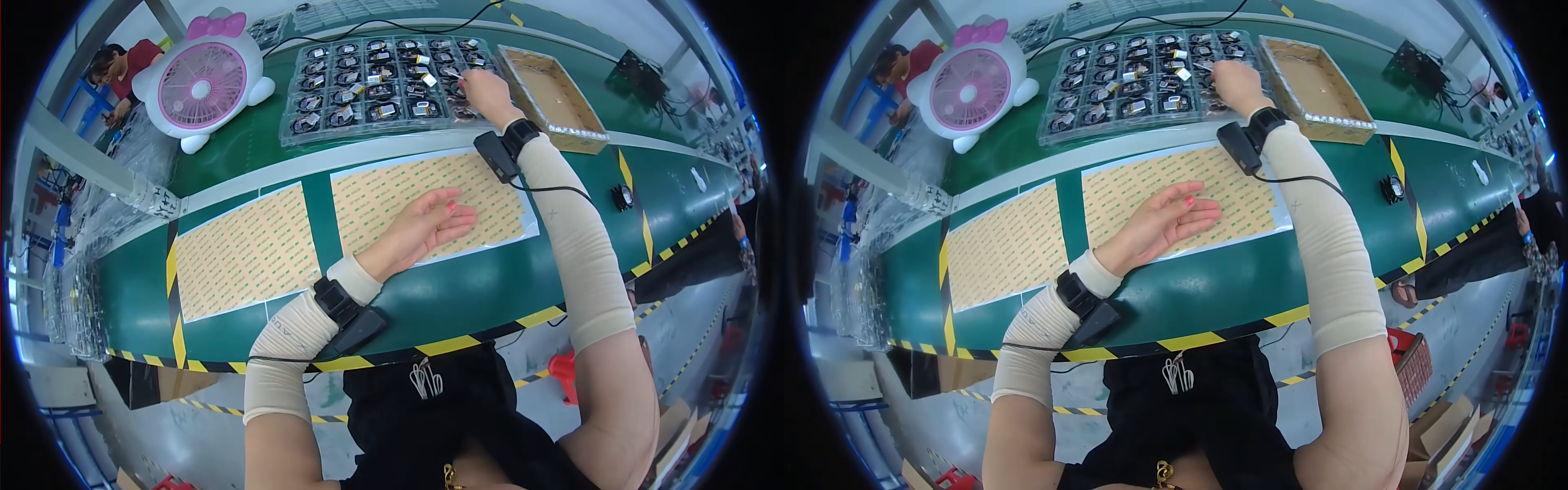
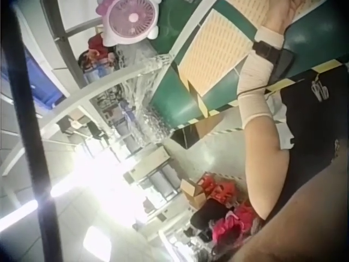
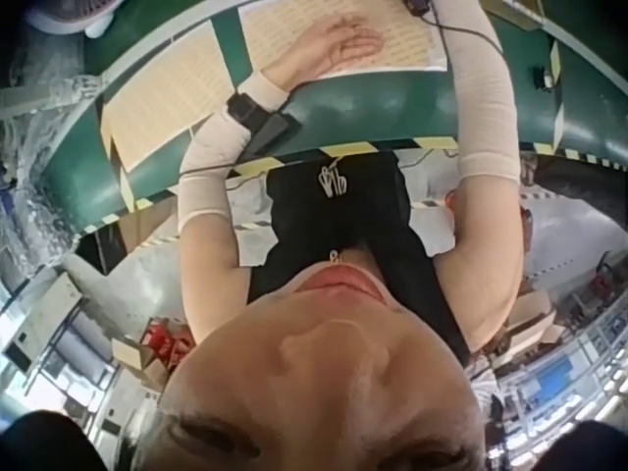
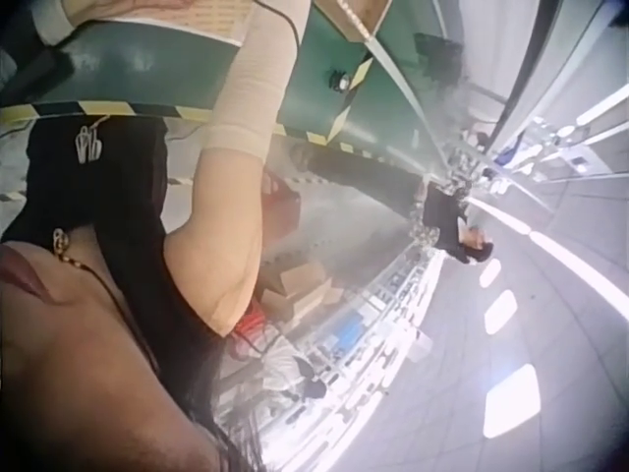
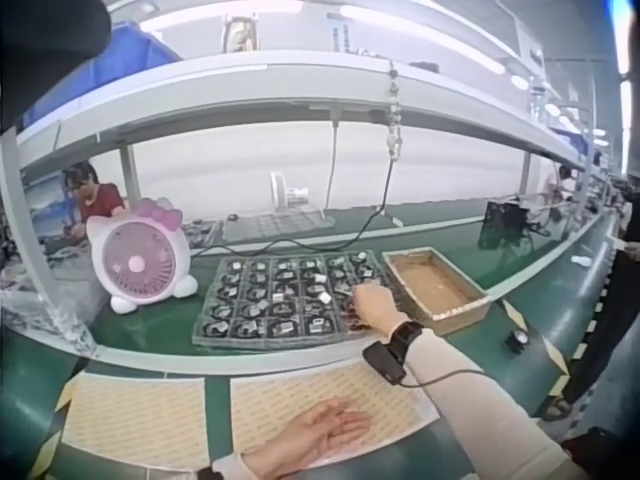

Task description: The person picks up a watch component, applies a small adhesive strip to it using tweezers, and then installs a battery from a tray into the component. They press the battery down by hand and place the assembled unit into a box.

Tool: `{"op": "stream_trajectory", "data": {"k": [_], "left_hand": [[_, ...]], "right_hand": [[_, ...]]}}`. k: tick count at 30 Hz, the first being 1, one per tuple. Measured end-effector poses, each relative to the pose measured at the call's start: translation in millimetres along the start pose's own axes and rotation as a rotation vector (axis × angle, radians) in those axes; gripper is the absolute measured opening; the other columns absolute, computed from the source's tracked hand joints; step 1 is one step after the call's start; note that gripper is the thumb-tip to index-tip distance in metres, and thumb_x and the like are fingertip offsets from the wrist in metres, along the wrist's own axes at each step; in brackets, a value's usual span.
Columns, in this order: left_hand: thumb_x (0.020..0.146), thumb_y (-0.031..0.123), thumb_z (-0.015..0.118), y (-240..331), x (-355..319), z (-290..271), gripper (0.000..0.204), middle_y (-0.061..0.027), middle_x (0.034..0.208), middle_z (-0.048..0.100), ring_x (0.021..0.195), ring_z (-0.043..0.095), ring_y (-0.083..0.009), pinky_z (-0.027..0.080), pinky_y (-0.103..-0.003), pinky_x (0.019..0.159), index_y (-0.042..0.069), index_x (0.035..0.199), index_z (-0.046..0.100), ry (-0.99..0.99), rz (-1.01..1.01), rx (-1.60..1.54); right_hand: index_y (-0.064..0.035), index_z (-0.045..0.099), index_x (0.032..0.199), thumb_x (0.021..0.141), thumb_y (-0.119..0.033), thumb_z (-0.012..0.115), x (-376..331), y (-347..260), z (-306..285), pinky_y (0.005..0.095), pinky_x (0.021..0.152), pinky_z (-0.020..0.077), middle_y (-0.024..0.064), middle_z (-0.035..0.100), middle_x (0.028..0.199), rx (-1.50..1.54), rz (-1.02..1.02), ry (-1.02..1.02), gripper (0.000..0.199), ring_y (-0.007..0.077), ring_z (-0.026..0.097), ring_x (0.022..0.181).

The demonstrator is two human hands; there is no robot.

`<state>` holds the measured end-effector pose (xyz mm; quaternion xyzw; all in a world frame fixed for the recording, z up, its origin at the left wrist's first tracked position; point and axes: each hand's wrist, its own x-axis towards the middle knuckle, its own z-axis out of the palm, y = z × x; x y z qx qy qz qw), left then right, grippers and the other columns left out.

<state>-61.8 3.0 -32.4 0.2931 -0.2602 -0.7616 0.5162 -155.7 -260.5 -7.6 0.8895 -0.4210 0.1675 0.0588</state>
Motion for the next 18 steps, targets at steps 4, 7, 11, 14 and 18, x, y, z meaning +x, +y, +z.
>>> {"op": "stream_trajectory", "data": {"k": [4,7,11,14,18], "left_hand": [[0.093,0.006,0.036,1.8,0.1,0.9,0.032,-0.0239,0.119,0.046,0.111,0.049,-0.0309,0.043,-0.036,0.095,-0.002,0.124,0.034,0.013,0.026,-0.017],[0.093,0.007,0.035,3.2,0.7,5.4,0.032,-0.0234,0.119,0.046,0.111,0.050,-0.0307,0.044,-0.036,0.094,-0.002,0.124,0.034,0.004,0.035,-0.008],[0.093,0.007,0.035,4.3,-0.7,2.8,0.033,-0.0222,0.119,0.046,0.111,0.050,-0.0300,0.044,-0.036,0.094,-0.002,0.125,0.034,0.021,0.077,-0.033],[0.093,0.007,0.035,3.4,0.8,2.4,0.034,-0.0211,0.119,0.047,0.111,0.050,-0.0295,0.044,-0.036,0.094,-0.001,0.126,0.033,0.043,0.113,-0.107],[0.093,0.010,0.037,8.9,-3.2,10.5,0.037,-0.0180,0.113,0.050,0.107,0.052,-0.0274,0.043,-0.036,0.095,0.002,0.129,0.030,0.165,0.196,-0.330]], "right_hand": [[-0.0106,0.065,0.088,0.081,-0.022,0.053,-5.5,-1.8,-1.4,0.0429,0.067,0.0480,0.0139,0.063,0.081,0.092,-0.006,-0.013,0.018,0.0321,0.061,0.078],[-0.0112,0.065,0.089,0.081,-0.022,0.053,-6.3,2.9,2.3,0.0427,0.067,0.0482,0.0132,0.063,0.079,0.104,-0.035,0.039,0.018,0.0322,0.061,0.077],[-0.0103,0.066,0.090,0.081,-0.020,0.054,-9.4,-11.7,-8.0,0.0421,0.065,0.0479,0.0129,0.063,0.076,0.148,0.092,0.157,0.018,0.0326,0.061,0.077],[-0.0100,0.065,0.092,0.081,-0.017,0.052,-39.4,-29.2,-30.7,0.0417,0.066,0.0474,0.0150,0.063,0.082,0.381,0.058,0.313,0.018,0.0354,0.060,0.077],[-0.0026,0.063,0.095,0.083,-0.013,0.054,-112.7,-84.3,-67.2,0.0317,0.059,0.0465,0.0147,0.063,0.076,0.810,0.013,0.158,0.018,0.0239,0.062,0.066]]}}
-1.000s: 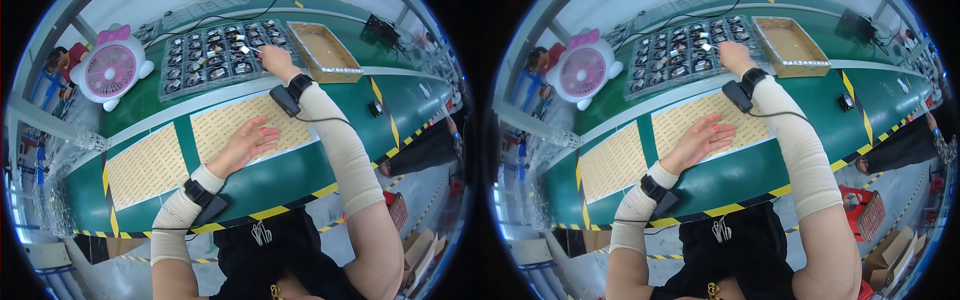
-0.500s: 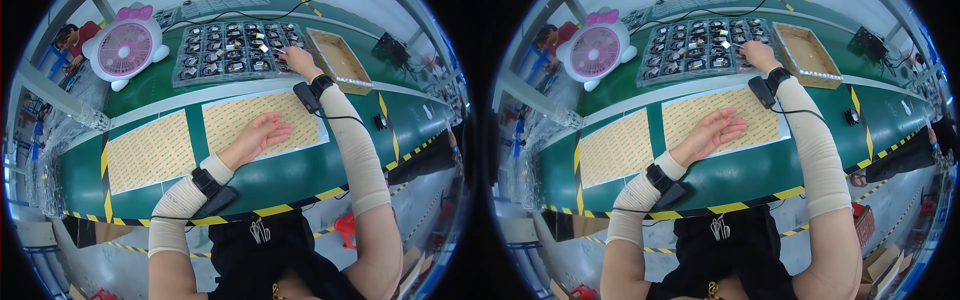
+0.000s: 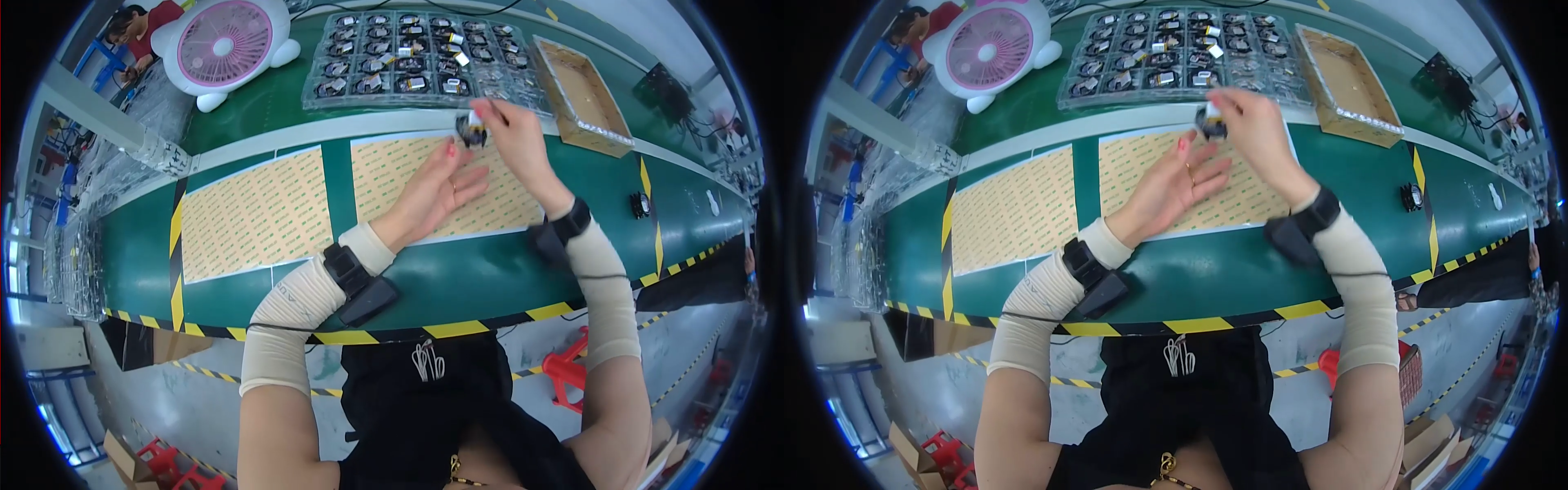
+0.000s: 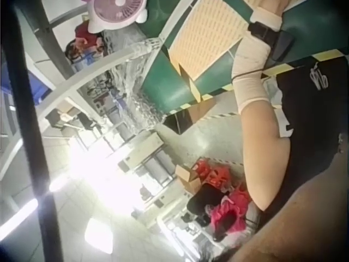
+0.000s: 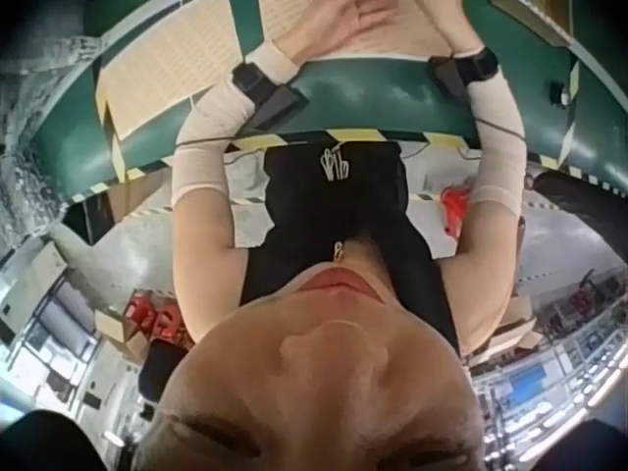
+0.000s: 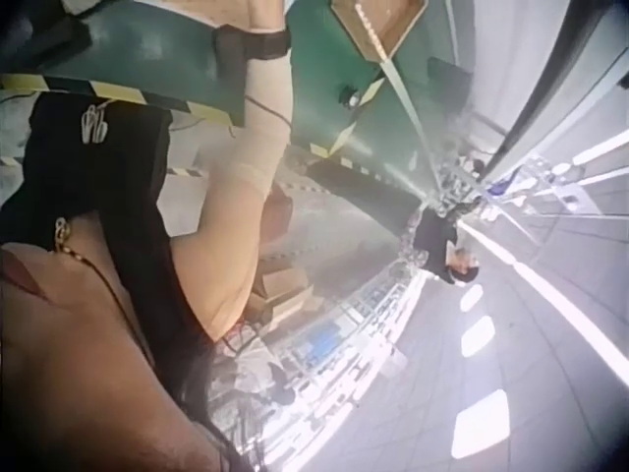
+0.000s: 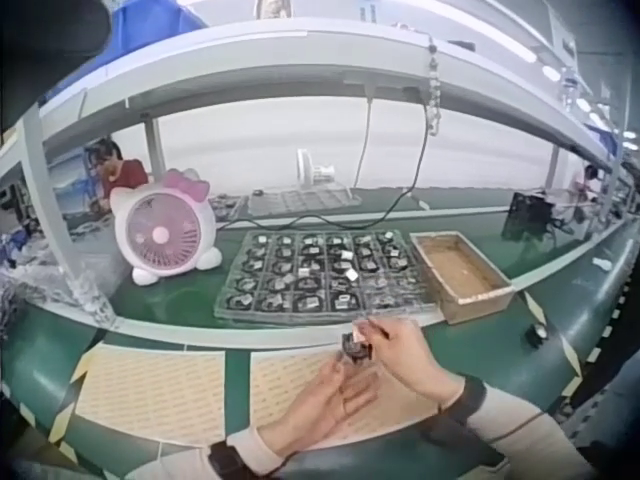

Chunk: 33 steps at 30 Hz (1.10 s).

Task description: The person picks up a watch component, applies a small adhesive strip to it using tweezers, and then installs a battery from a tray into the component. They press the battery down by hand and place the assembled unit into a box.

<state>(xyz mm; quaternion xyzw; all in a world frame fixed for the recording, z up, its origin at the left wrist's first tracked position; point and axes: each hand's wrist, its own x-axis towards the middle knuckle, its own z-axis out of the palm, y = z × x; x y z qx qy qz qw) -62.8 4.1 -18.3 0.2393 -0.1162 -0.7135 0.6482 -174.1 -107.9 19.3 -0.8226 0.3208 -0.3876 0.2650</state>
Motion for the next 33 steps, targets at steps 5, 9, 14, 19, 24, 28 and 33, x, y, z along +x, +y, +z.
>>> {"op": "stream_trajectory", "data": {"k": [5,9,14,19,24,28,33], "left_hand": [[0.090,0.007,0.040,-0.9,4.0,-9.7,0.036,-0.0134,0.102,0.052,0.086,0.057,-0.0179,0.049,-0.029,0.074,0.002,0.125,0.031,-0.163,0.041,0.254],[0.086,0.005,0.043,5.2,6.0,-14.3,0.037,-0.0122,0.094,0.057,0.066,0.054,-0.0130,0.045,-0.024,0.055,0.001,0.122,0.033,-0.201,-0.148,0.312],[0.085,0.003,0.042,16.7,4.6,-12.6,0.034,-0.0131,0.095,0.059,0.056,0.050,-0.0112,0.039,-0.021,0.045,-0.001,0.119,0.037,-0.031,-0.223,0.494],[0.085,0.004,0.040,20.6,2.2,9.5,0.032,-0.0160,0.102,0.058,0.055,0.050,-0.0122,0.038,-0.020,0.042,-0.003,0.116,0.038,0.193,-0.216,0.463],[0.085,0.004,0.039,20.5,3.0,-1.2,0.029,-0.0187,0.103,0.057,0.060,0.054,-0.0142,0.040,-0.021,0.043,-0.003,0.114,0.038,0.112,-0.175,0.490],[0.086,0.005,0.038,20.0,4.3,-12.4,0.029,-0.0173,0.102,0.057,0.065,0.056,-0.0156,0.042,-0.022,0.045,-0.003,0.113,0.038,-0.006,-0.153,0.501],[0.087,0.009,0.038,14.3,5.0,-11.8,0.029,-0.0149,0.098,0.058,0.066,0.057,-0.0163,0.042,-0.023,0.047,-0.002,0.113,0.040,0.039,-0.058,0.516]], "right_hand": [[-0.0005,0.063,0.099,0.085,-0.009,0.054,-44.7,-13.9,0.9,0.0220,0.060,0.0437,0.0046,0.063,0.074,0.317,0.249,-0.140,0.019,0.0055,0.055,0.068],[-0.0003,0.063,0.099,0.086,-0.010,0.053,-51.1,-3.0,-7.0,0.0209,0.061,0.0429,0.0039,0.063,0.076,0.338,0.347,-0.086,0.019,0.0066,0.056,0.070],[0.0013,0.064,0.095,0.089,-0.016,0.048,-47.5,17.8,-33.0,0.0215,0.061,0.0431,0.0051,0.062,0.076,0.403,0.289,0.017,0.024,0.0083,0.056,0.071],[0.0051,0.063,0.088,0.093,-0.022,0.041,-57.3,23.9,-60.2,0.0239,0.062,0.0452,0.0083,0.061,0.081,0.663,0.307,0.012,0.036,0.0121,0.057,0.075],[0.0058,0.062,0.084,0.089,-0.013,0.049,-71.4,6.5,-33.7,0.0256,0.067,0.0470,0.0115,0.061,0.088,0.884,0.139,0.013,0.023,0.0161,0.058,0.081],[0.0058,0.061,0.085,0.079,-0.002,0.059,-72.2,-2.5,-29.5,0.0280,0.072,0.0481,0.0127,0.061,0.090,0.405,-0.153,-0.087,0.010,0.0199,0.059,0.083],[0.0046,0.062,0.086,0.071,0.005,0.064,-72.9,-3.6,-26.2,0.0287,0.074,0.0480,0.0134,0.061,0.091,0.346,-0.195,-0.182,0.015,0.0213,0.059,0.085]]}}
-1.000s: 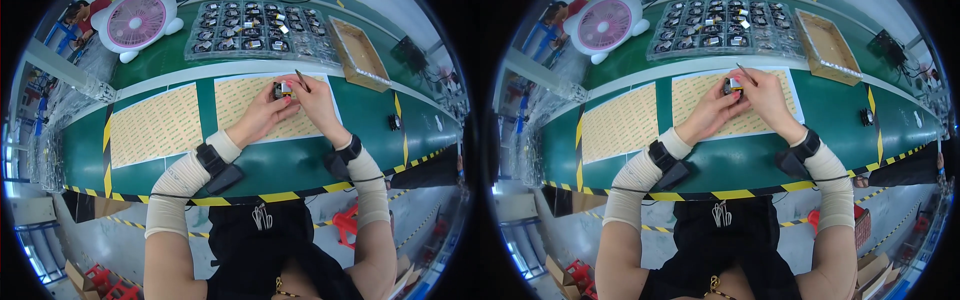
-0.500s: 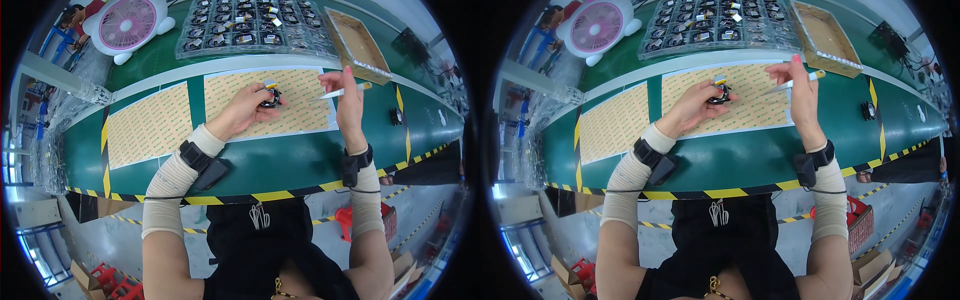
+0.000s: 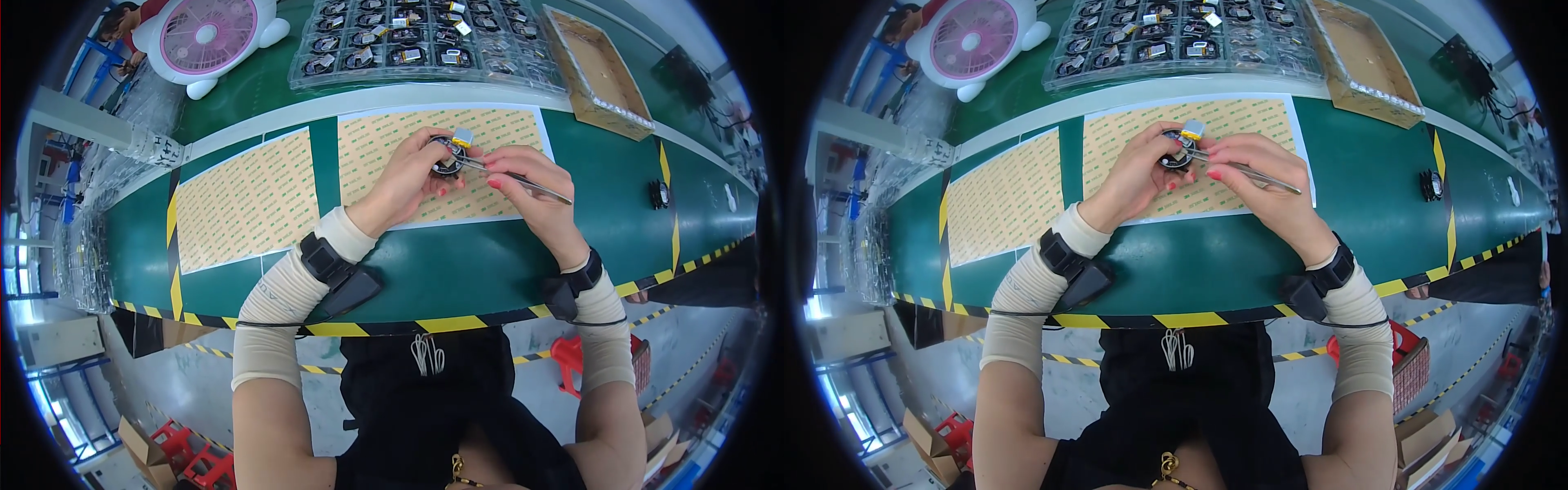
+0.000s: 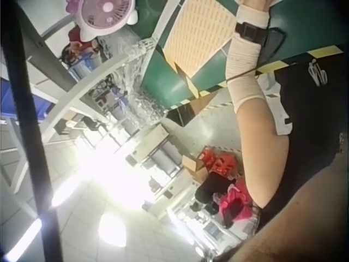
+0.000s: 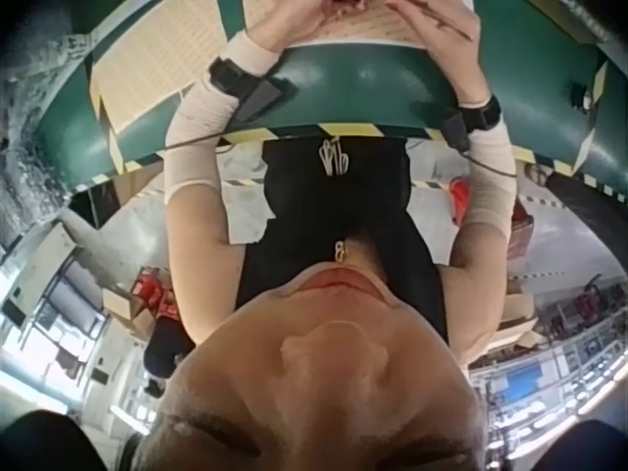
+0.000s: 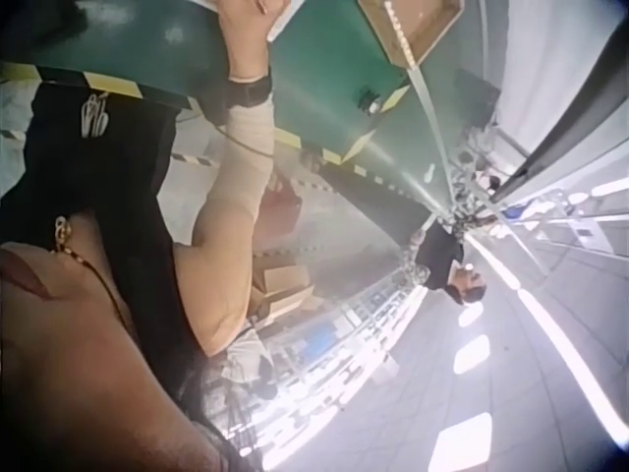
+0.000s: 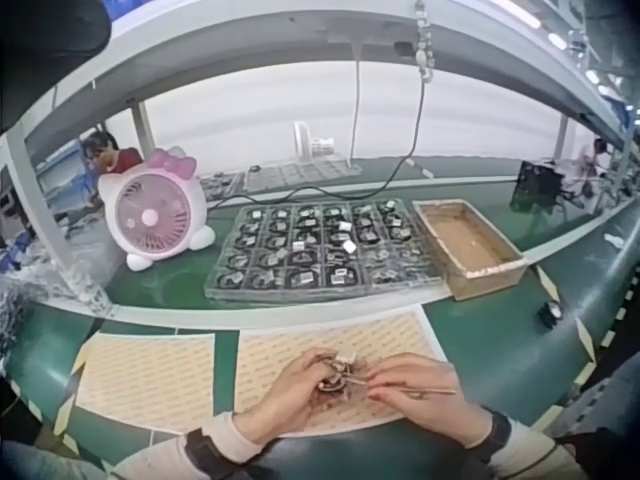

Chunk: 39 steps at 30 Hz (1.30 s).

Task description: The person picks up a watch component, applies a small adhesive strip to it using tweezers, and then installs a battery from a tray into the component. They press the battery down by hand and place the assembled unit into a box.

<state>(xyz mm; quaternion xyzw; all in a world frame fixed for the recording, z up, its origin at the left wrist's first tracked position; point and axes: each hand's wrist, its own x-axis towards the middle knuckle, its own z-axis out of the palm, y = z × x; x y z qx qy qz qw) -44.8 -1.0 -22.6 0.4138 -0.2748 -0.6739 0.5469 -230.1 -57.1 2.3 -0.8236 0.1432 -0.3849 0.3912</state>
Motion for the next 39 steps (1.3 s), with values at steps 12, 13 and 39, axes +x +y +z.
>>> {"op": "stream_trajectory", "data": {"k": [12,13,39], "left_hand": [[0.095,0.031,0.036,-5.0,1.0,-1.4,0.034,-0.0102,0.091,0.059,0.068,0.058,-0.0141,0.043,-0.023,0.053,0.001,0.108,0.046,-0.112,-0.011,-0.101],[0.095,0.033,0.033,-4.6,0.4,-0.4,0.037,-0.0096,0.089,0.059,0.069,0.057,-0.0140,0.042,-0.022,0.053,0.001,0.108,0.046,-0.079,0.001,-0.014],[0.096,0.039,0.024,-9.6,2.5,-0.2,0.044,-0.0100,0.096,0.056,0.069,0.051,-0.0159,0.042,-0.027,0.060,0.003,0.111,0.045,-0.026,0.022,-0.168]], "right_hand": [[0.0055,0.062,0.088,0.074,0.006,0.061,-1.6,6.7,2.0,0.0289,0.076,0.0490,0.0149,0.061,0.094,0.050,0.057,0.049,0.014,0.0224,0.060,0.087],[0.0056,0.062,0.089,0.075,0.006,0.060,-1.9,6.6,0.7,0.0287,0.076,0.0493,0.0151,0.061,0.094,0.078,0.103,0.046,0.014,0.0223,0.060,0.087],[0.0074,0.062,0.089,0.080,0.002,0.058,-4.4,10.0,6.3,0.0258,0.072,0.0514,0.0149,0.063,0.090,0.275,0.300,0.141,0.012,0.0202,0.062,0.080]]}}
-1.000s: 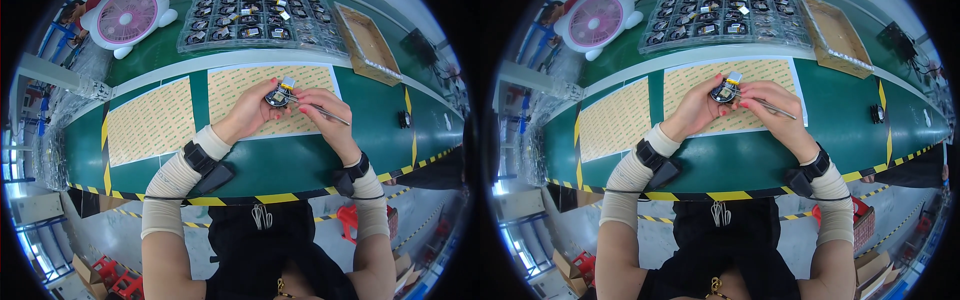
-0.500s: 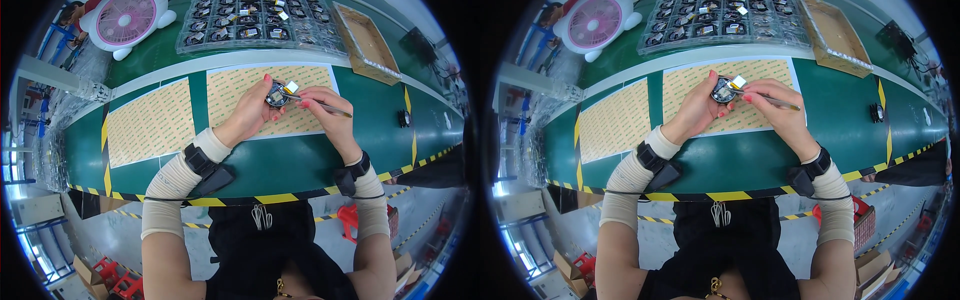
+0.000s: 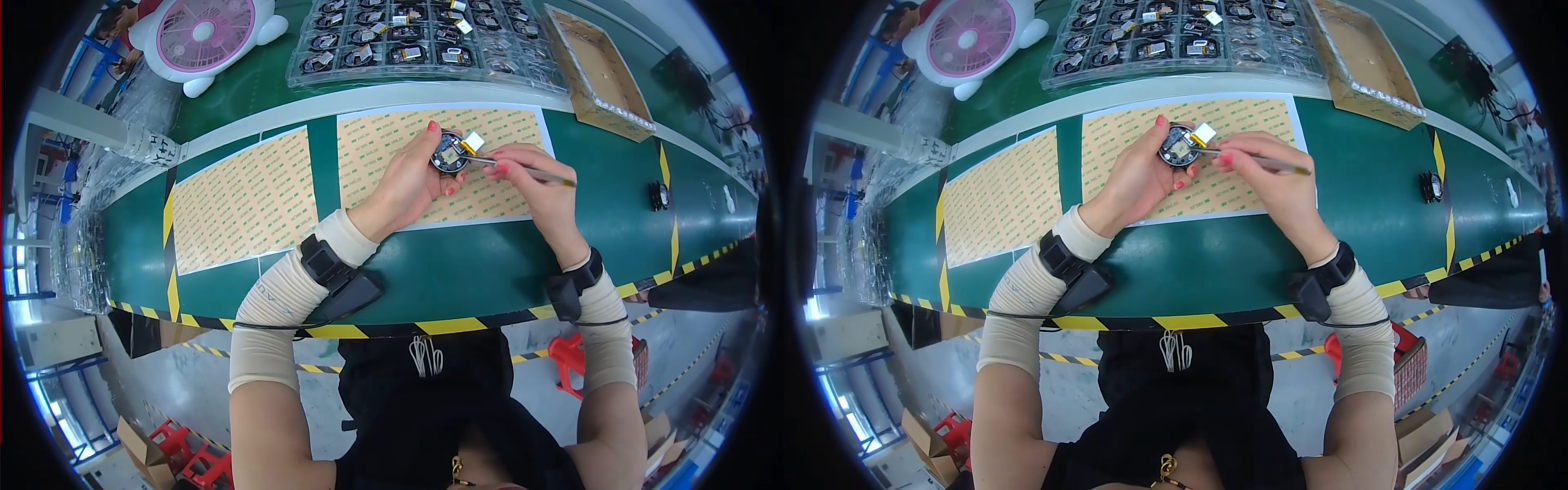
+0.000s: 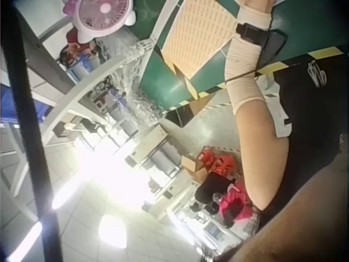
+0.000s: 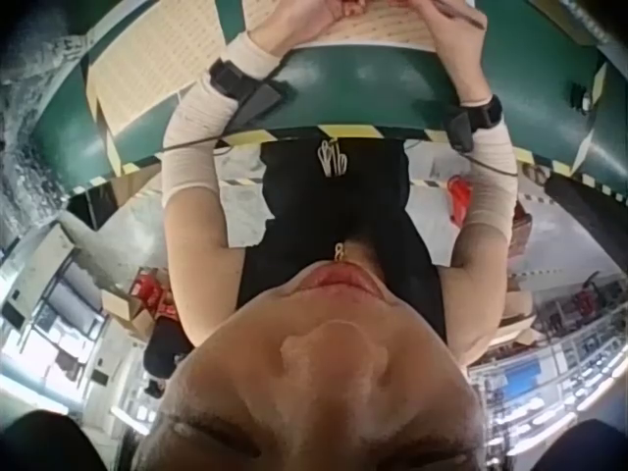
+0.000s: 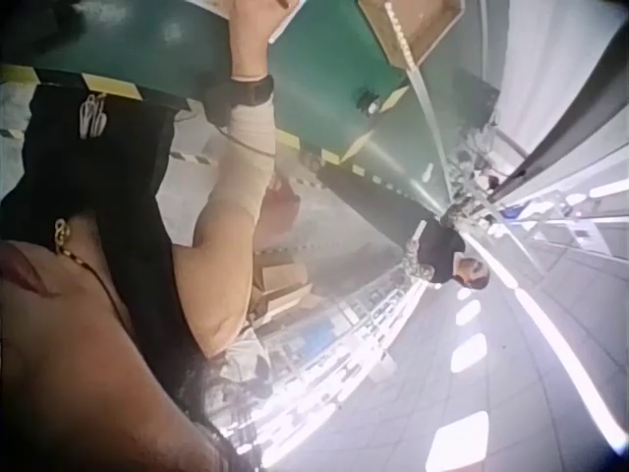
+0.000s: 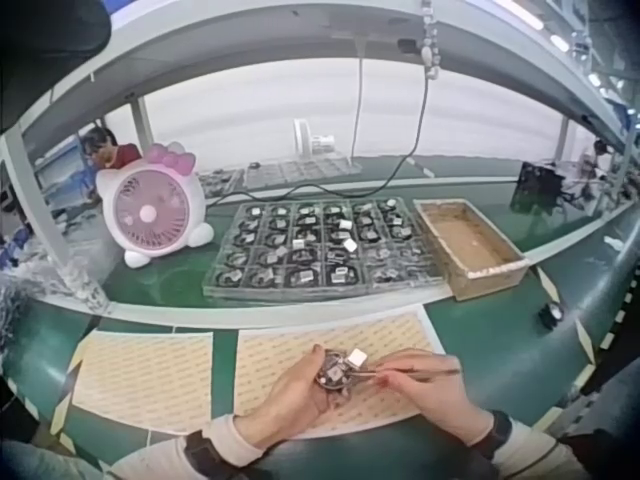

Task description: The person picks up a watch component, applies a small adhesive strip to it using tweezers, and then installs a battery from a tray into the component. They press the battery down by hand and place the assembled unit into a box.

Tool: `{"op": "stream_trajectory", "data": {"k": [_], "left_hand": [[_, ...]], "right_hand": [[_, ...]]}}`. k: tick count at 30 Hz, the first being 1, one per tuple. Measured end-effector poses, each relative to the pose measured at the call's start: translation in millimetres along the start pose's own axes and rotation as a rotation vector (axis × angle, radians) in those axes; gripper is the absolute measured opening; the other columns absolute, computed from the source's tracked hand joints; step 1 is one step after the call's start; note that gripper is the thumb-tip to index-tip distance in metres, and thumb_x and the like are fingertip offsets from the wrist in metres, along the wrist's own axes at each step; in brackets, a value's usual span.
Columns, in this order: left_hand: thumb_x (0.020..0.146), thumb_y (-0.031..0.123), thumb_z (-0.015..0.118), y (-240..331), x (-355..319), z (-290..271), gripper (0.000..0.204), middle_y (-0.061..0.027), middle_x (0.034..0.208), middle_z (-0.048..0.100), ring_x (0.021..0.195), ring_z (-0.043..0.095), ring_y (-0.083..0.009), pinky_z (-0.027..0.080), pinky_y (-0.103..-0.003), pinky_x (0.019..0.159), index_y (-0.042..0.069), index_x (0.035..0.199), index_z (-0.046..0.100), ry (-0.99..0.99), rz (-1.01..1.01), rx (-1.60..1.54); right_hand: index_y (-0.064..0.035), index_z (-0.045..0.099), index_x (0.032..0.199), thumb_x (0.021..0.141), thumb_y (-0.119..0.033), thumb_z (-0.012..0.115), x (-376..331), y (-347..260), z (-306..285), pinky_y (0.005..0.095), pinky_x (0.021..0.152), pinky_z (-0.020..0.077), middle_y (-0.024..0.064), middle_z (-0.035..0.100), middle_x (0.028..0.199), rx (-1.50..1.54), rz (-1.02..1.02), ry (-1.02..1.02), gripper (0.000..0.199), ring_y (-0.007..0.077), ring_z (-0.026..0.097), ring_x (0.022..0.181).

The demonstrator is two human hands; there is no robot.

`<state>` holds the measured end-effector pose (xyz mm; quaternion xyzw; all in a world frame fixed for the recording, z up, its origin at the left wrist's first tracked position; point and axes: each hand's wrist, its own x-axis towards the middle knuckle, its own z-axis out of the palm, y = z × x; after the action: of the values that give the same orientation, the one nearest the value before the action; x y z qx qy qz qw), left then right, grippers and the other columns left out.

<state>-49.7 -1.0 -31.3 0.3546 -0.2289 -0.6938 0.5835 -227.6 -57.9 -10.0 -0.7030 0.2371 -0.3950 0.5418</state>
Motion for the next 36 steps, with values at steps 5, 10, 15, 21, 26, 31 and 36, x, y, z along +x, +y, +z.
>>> {"op": "stream_trajectory", "data": {"k": [5,10,15,21,26,31,36], "left_hand": [[0.096,0.036,0.029,0.9,0.2,0.8,0.039,-0.0092,0.091,0.055,0.067,0.052,-0.0164,0.043,-0.028,0.057,0.003,0.112,0.044,-0.085,-0.036,-0.074],[0.096,0.034,0.029,-0.1,-0.2,2.3,0.038,-0.0094,0.092,0.055,0.070,0.051,-0.0166,0.044,-0.028,0.059,0.003,0.112,0.044,-0.069,-0.031,-0.096],[0.096,0.033,0.029,0.1,1.8,0.3,0.037,-0.0108,0.095,0.055,0.073,0.052,-0.0172,0.045,-0.030,0.061,0.003,0.112,0.044,-0.065,0.014,-0.126],[0.096,0.032,0.030,-1.6,1.3,-4.7,0.036,-0.0137,0.100,0.055,0.072,0.053,-0.0179,0.045,-0.030,0.062,0.003,0.112,0.044,-0.093,-0.029,-0.150],[0.096,0.031,0.030,-3.4,3.1,-4.3,0.035,-0.0158,0.102,0.056,0.073,0.054,-0.0183,0.046,-0.029,0.063,0.002,0.111,0.044,-0.150,-0.086,-0.161],[0.097,0.031,0.024,-0.5,1.5,-2.0,0.038,-0.0169,0.108,0.054,0.074,0.052,-0.0167,0.044,-0.026,0.063,0.002,0.114,0.042,-0.118,-0.128,-0.075],[0.096,0.028,0.029,-2.1,5.7,0.0,0.034,-0.0202,0.107,0.055,0.074,0.055,-0.0179,0.048,-0.028,0.065,0.001,0.112,0.042,-0.158,-0.109,-0.090]], "right_hand": [[0.0093,0.062,0.091,0.082,0.001,0.055,6.8,-1.3,-4.5,0.0265,0.070,0.0521,0.0162,0.062,0.090,0.317,0.301,0.040,0.014,0.0208,0.063,0.077],[0.0095,0.061,0.093,0.083,0.001,0.054,5.7,-1.4,-4.0,0.0269,0.070,0.0522,0.0170,0.062,0.090,0.237,0.299,0.074,0.015,0.0210,0.063,0.077],[0.0101,0.061,0.093,0.083,0.000,0.055,0.4,-2.8,2.6,0.0272,0.071,0.0521,0.0169,0.062,0.090,-0.339,-0.253,-0.025,0.015,0.0212,0.063,0.078],[0.0098,0.060,0.094,0.083,0.000,0.054,1.7,-0.2,1.4,0.0272,0.071,0.0521,0.0168,0.061,0.093,0.098,0.084,0.035,0.015,0.0209,0.063,0.077],[0.0096,0.054,0.105,0.085,-0.004,0.053,5.3,6.0,-13.1,0.0273,0.074,0.0517,0.0160,0.061,0.093,0.477,0.354,0.079,0.024,0.0199,0.063,0.078],[0.0074,0.049,0.112,0.088,-0.009,0.052,49.0,22.8,-70.5,0.0276,0.082,0.0484,0.0127,0.059,0.097,0.614,-0.092,0.586,0.029,0.0189,0.059,0.090],[0.0026,0.055,0.108,0.089,-0.009,0.049,68.4,52.2,-137.1,0.0264,0.081,0.0436,0.0091,0.057,0.100,-0.595,-0.181,0.753,0.023,0.0180,0.057,0.090]]}}
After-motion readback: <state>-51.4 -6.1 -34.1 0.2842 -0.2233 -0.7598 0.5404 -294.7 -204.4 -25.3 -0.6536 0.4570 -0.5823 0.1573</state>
